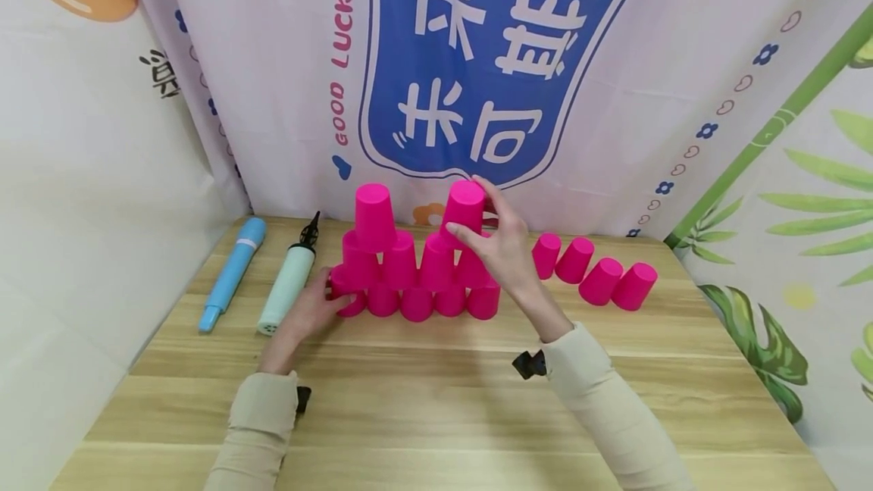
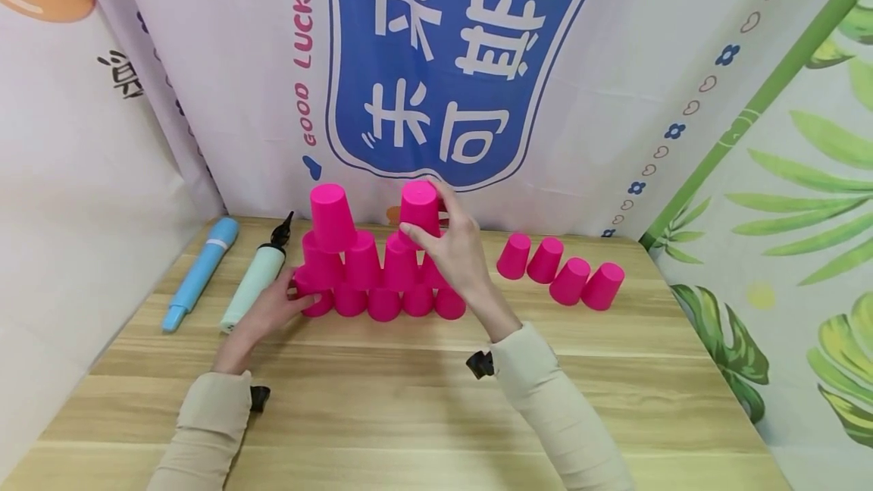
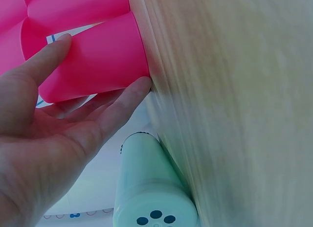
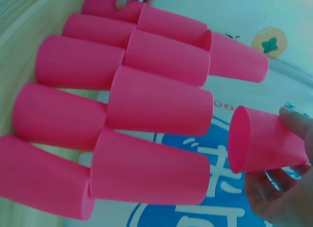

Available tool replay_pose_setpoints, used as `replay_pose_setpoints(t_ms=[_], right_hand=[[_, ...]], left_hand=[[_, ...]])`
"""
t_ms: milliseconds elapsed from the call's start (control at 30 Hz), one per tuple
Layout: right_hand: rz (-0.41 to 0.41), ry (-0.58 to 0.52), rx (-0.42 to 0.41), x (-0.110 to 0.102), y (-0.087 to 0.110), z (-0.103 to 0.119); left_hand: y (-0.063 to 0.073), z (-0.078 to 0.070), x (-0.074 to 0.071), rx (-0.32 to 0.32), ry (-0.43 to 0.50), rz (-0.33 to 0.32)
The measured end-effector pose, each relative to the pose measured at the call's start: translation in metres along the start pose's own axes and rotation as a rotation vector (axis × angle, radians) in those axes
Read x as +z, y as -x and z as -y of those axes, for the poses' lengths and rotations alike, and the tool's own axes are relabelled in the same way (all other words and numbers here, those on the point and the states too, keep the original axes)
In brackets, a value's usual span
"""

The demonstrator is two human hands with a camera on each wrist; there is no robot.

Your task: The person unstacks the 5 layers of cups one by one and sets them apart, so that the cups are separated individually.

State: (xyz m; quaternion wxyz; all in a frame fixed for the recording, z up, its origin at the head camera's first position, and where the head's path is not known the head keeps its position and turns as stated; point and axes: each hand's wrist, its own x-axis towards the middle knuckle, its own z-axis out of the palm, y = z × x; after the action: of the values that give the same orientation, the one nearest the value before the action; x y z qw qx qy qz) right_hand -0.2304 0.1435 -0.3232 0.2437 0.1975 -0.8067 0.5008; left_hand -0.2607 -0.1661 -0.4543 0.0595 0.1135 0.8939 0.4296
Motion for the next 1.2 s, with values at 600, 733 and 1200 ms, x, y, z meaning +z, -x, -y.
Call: replay_pose_setpoints(t_ms=[600,733,1200], right_hand=[[-0.099,0.037,0.045,-0.035,0.011,-0.020],[-0.117,0.035,0.053,-0.039,0.014,-0.025],[-0.210,0.078,0.199,-0.065,0.039,-0.057]], left_hand=[[-0.001,-0.001,-0.001,-0.007,0.008,0.004],[-0.001,-0.001,-0.001,-0.013,0.005,0.007],[-0.002,-0.001,-0.001,-0.006,0.014,0.008]])
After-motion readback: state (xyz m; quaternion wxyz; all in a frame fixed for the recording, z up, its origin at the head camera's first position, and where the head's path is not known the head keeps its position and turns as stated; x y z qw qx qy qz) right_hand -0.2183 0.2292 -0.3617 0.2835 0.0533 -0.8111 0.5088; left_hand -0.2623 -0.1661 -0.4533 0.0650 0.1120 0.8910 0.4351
